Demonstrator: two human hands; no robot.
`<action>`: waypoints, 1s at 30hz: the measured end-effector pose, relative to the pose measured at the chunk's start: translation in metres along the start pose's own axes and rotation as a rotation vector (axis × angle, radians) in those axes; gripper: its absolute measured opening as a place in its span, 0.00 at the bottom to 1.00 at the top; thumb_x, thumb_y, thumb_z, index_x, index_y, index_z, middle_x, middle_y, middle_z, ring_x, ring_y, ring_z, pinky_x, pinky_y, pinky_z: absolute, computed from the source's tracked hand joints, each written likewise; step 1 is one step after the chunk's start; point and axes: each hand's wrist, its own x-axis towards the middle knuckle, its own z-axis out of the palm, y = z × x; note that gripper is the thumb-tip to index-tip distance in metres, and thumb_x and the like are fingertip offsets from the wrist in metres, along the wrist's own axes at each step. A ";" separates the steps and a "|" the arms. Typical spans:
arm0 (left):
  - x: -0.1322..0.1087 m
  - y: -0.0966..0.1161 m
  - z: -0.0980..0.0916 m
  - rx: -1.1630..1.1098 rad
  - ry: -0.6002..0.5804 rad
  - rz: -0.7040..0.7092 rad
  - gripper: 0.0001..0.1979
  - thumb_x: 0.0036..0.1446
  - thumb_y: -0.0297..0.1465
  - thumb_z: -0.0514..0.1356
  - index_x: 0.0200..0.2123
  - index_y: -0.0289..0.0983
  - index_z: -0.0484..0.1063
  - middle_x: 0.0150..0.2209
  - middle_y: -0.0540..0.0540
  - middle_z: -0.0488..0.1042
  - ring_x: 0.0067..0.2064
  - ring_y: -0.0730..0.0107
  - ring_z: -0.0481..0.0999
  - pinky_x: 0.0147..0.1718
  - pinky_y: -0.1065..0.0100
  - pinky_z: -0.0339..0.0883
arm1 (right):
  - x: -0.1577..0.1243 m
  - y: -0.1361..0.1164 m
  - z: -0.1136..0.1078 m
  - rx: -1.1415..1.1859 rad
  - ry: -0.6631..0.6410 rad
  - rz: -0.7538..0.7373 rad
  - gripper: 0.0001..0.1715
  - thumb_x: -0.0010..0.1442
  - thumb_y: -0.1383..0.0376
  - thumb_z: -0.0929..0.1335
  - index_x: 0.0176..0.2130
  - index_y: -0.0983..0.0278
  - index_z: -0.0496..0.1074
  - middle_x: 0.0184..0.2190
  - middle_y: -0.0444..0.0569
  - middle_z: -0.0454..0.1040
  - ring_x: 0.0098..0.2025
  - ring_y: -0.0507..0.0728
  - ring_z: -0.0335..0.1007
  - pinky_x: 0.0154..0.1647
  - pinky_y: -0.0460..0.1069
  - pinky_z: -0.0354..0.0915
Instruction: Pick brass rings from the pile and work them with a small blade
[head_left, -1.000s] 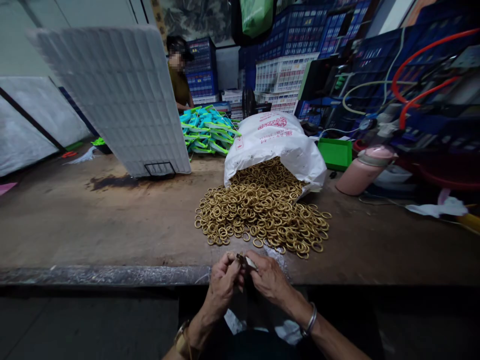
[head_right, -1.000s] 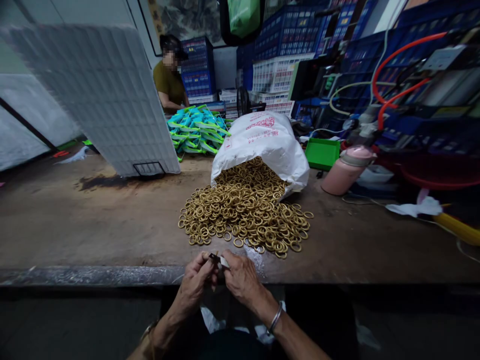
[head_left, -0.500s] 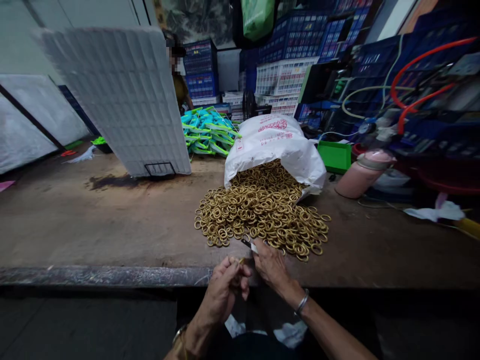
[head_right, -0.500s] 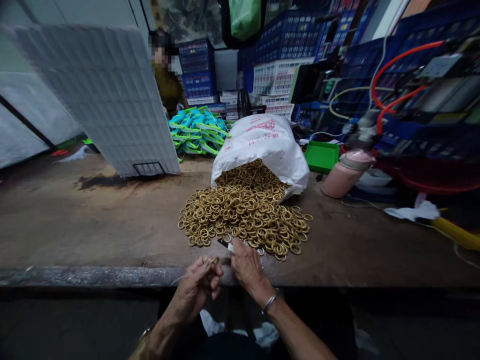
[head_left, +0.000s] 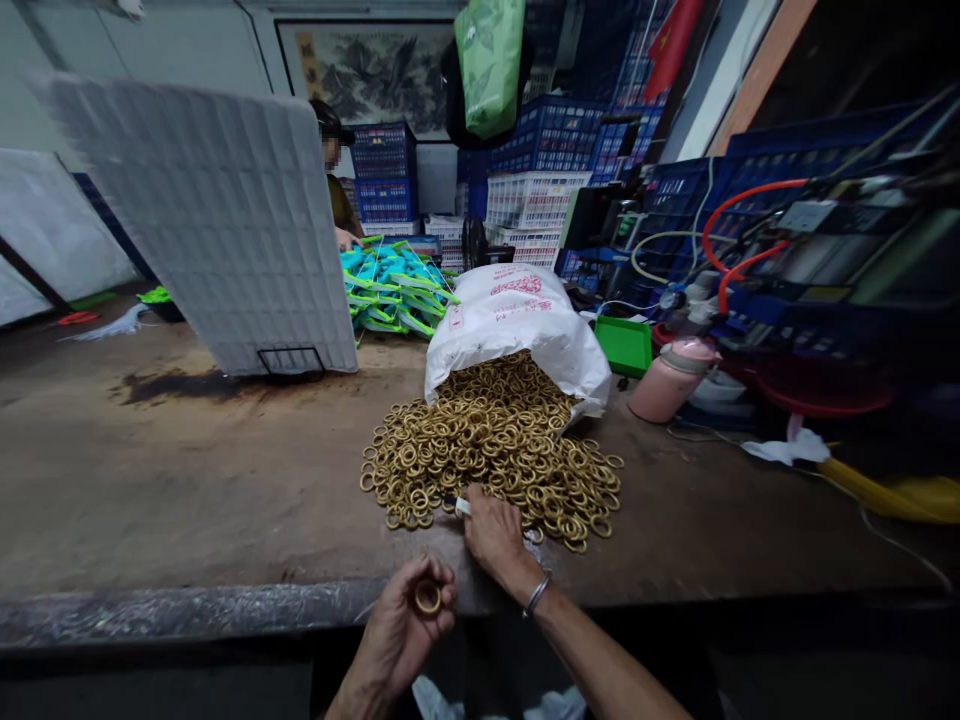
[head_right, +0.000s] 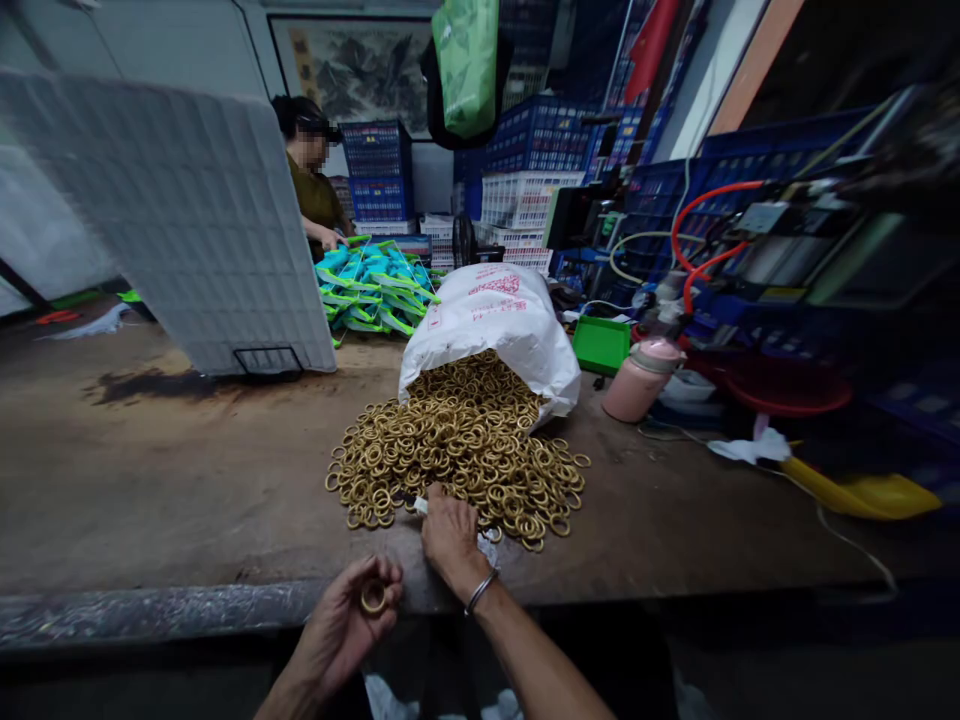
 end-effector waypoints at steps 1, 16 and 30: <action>0.000 0.001 0.000 0.004 0.007 0.012 0.09 0.48 0.32 0.59 0.23 0.32 0.66 0.27 0.48 0.69 0.26 0.77 0.68 0.20 0.76 0.59 | -0.001 0.001 0.000 0.007 0.004 -0.009 0.10 0.55 0.71 0.59 0.39 0.64 0.63 0.29 0.51 0.74 0.32 0.57 0.70 0.28 0.48 0.51; 0.015 -0.002 0.006 0.608 0.115 0.281 0.16 0.48 0.44 0.57 0.25 0.36 0.62 0.13 0.58 0.57 0.14 0.84 0.51 0.12 0.78 0.47 | -0.035 0.014 0.003 0.551 0.083 -0.327 0.07 0.55 0.65 0.59 0.32 0.62 0.64 0.24 0.44 0.68 0.27 0.52 0.65 0.28 0.45 0.56; 0.003 -0.003 0.022 0.751 0.122 0.512 0.14 0.48 0.40 0.58 0.20 0.36 0.64 0.16 0.55 0.58 0.18 0.79 0.54 0.18 0.75 0.52 | -0.035 0.004 0.004 1.169 -0.281 0.081 0.23 0.54 0.50 0.59 0.17 0.63 0.58 0.10 0.36 0.51 0.13 0.45 0.45 0.13 0.42 0.45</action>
